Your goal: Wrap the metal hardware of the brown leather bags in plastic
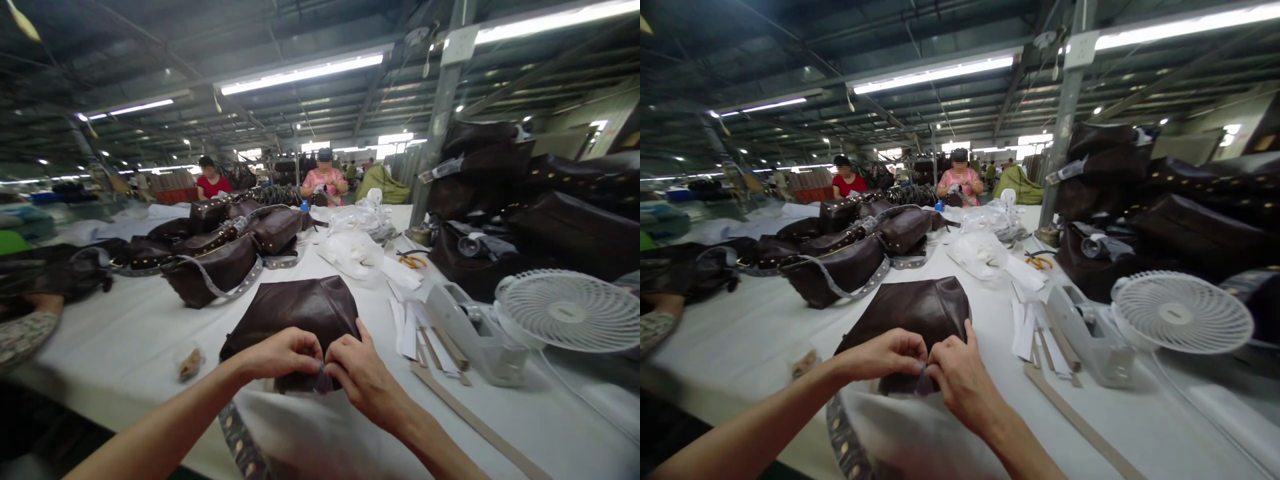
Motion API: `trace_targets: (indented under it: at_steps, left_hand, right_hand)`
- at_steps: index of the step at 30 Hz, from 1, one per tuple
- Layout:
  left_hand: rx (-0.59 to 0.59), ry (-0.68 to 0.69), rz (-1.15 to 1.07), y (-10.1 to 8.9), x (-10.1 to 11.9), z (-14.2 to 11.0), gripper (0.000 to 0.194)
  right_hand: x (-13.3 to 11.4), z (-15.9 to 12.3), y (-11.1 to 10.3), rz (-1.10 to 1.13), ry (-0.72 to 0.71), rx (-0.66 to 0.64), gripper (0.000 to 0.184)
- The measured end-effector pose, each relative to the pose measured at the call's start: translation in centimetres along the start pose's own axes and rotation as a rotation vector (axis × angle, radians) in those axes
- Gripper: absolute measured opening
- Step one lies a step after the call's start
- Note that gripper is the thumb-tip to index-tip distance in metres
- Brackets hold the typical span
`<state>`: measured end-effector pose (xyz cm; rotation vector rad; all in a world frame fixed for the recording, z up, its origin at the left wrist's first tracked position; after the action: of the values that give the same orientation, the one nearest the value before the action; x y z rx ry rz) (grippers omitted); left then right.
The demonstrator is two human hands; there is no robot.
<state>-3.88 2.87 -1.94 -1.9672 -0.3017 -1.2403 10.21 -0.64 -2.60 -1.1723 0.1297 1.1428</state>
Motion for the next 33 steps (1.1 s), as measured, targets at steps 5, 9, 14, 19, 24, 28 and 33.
trace_targets:
  at_steps: [5,9,14,19,24,28,33]
  left_hand:
    - [0.071,0.108,-0.014,-1.5,0.9,-0.2,0.024]
    - [0.271,0.270,0.244,-2.9,2.1,-3.0,0.056]
    - [0.743,0.404,0.720,-1.0,1.4,-7.1,0.040]
    - [1.196,0.482,0.874,1.4,0.2,-8.2,0.029]
    - [1.388,0.508,0.742,-0.4,1.3,-8.8,0.034]
    - [1.022,0.325,0.060,-0.7,-0.9,-6.5,0.011]
    - [1.089,0.292,-0.671,-2.5,-3.7,-5.1,0.053]
  right_hand:
    - [-0.2,1.1,-0.7,0.106,0.076,-0.056,0.030]
    - [-0.4,2.2,-1.4,0.165,0.075,-0.012,0.023]
    - [-1.4,3.9,-1.6,0.143,0.099,0.119,0.016]
    - [-3.6,6.9,-1.5,0.063,0.072,0.090,0.014]
    - [-6.0,10.7,-1.6,-0.033,-0.035,0.038,0.015]
    - [-7.4,13.3,-1.6,-0.047,-0.101,0.095,0.015]
    - [-8.2,15.9,-1.1,0.012,-0.160,0.101,0.015]
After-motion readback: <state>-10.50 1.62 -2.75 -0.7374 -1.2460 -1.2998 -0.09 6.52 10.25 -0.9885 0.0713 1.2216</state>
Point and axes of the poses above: each hand's wrist, its own z-axis towards the middle knuckle, its own y-axis out of the palm, x = y × z, the point moved 5 cm from there along z, towards the middle knuckle, and after that the axes turned 8 degrees about z, right-handed, at the moved point
